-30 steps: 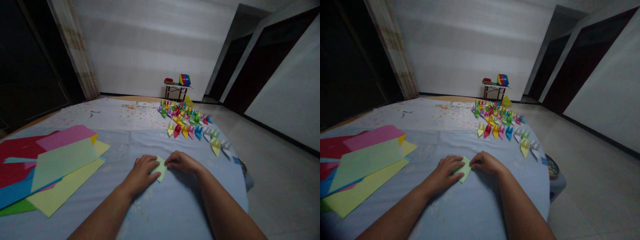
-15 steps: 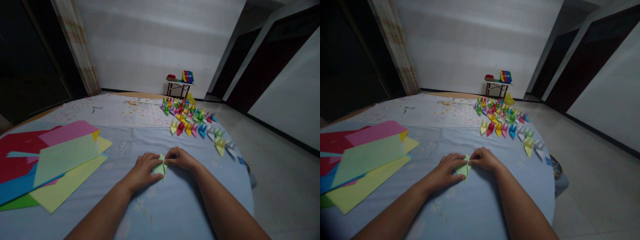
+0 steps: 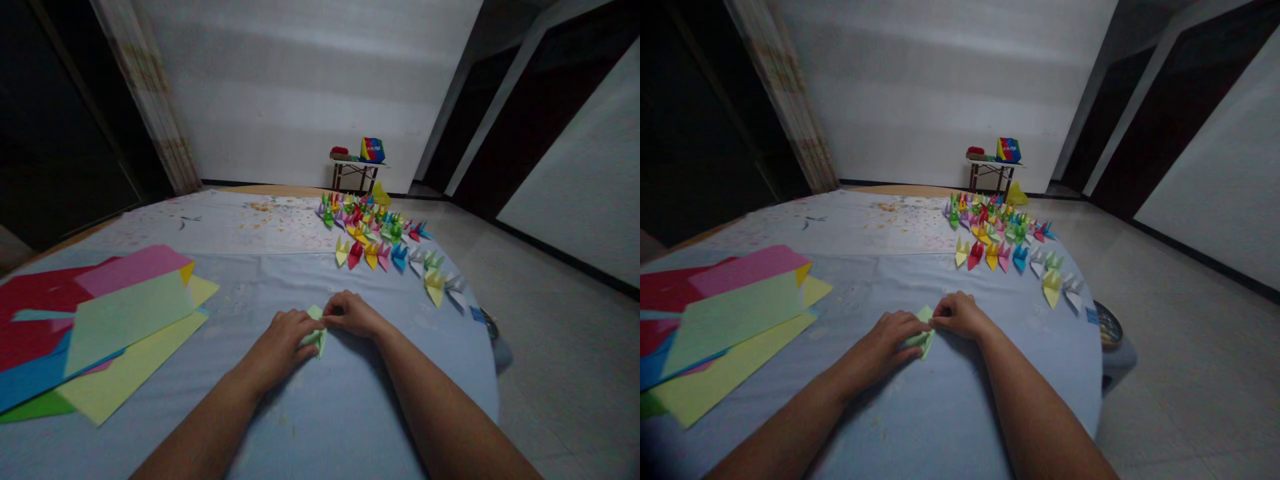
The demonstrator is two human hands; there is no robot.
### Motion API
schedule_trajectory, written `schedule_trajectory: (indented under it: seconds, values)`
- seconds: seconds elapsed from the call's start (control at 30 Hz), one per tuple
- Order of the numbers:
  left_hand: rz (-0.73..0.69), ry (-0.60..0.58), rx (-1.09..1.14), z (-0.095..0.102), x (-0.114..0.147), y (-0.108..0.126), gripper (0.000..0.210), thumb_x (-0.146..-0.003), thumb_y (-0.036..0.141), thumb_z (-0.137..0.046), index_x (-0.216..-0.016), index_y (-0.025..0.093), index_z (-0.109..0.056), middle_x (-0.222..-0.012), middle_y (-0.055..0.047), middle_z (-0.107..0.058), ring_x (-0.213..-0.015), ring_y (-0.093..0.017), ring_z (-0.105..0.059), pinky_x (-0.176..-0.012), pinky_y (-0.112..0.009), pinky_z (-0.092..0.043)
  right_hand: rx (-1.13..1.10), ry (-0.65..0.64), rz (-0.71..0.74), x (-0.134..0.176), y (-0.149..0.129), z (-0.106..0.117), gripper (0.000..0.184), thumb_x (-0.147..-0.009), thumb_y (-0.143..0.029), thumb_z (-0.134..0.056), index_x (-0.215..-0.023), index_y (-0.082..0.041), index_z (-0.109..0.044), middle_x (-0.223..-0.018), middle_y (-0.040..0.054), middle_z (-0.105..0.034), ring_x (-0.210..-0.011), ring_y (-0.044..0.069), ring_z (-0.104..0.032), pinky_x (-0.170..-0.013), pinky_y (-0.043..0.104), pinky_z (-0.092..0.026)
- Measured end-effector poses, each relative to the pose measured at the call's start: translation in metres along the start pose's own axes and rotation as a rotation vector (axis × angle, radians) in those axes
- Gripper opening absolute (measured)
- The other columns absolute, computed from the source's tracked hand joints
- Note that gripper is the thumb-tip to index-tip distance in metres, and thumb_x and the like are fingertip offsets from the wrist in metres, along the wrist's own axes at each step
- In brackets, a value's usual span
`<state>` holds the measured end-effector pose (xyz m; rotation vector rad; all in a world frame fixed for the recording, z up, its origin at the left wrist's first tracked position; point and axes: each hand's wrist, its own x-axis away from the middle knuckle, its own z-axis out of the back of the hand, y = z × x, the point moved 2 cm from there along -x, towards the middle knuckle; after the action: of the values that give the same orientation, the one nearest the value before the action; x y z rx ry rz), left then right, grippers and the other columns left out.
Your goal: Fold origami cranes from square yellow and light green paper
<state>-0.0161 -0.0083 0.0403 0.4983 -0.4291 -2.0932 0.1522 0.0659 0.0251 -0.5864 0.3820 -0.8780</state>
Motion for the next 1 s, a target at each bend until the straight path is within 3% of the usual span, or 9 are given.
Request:
schedule_trajectory:
  seconds: [0.17,0.3,0.7,1.0]
  values:
    - [-0.038,-0.132,-0.051,0.003,-0.001,0.007,0.022,-0.082,0.030,-0.052,-0.102,0.029,-0.061,-0.094,-0.002,-0.057,-0.089,-0.017,-0.050,-0.078,-0.028,-0.037,0.036,0.009,-0.012,0.000,-0.002,0.002,0.018,-0.070,-0.037,-0.064,-0.071,-0.019,-0.066,-0.069,-0.0019,-0.065,-0.067,0.012,-0.055,-0.071,0.027,-0.032]
    - [-0.073,-0.159,-0.085,0.006,0.001,0.011,0.022,-0.086,0.031,-0.046,-0.099,0.028,-0.063,-0.091,-0.003,-0.058,-0.086,-0.017,-0.051,-0.075,-0.027,-0.038,0.023,-0.010,-0.025,0.000,-0.003,0.001,0.017,-0.070,-0.036,-0.064,-0.072,-0.019,-0.066,-0.069,-0.0016,-0.065,-0.065,0.011,-0.055,-0.067,0.025,-0.032]
    - [-0.118,-0.078,-0.112,0.003,0.020,0.008,0.031,-0.088,0.024,-0.043,-0.114,0.036,-0.053,-0.111,-0.002,-0.056,-0.098,-0.017,-0.050,-0.085,-0.033,-0.038,0.035,-0.014,-0.035,0.001,-0.006,0.004,0.018,-0.071,-0.037,-0.064,-0.072,-0.018,-0.066,-0.067,-0.0013,-0.065,-0.065,0.011,-0.055,-0.065,0.025,-0.031]
    - [-0.153,-0.088,-0.173,0.003,0.019,0.007,0.028,-0.088,0.027,-0.042,-0.112,0.035,-0.055,-0.108,-0.003,-0.057,-0.096,-0.019,-0.051,-0.083,-0.035,-0.039,0.073,-0.019,-0.036,0.001,-0.009,0.004,0.018,-0.072,-0.036,-0.063,-0.071,-0.018,-0.066,-0.066,-0.0015,-0.064,-0.063,0.010,-0.052,-0.065,0.025,-0.030]
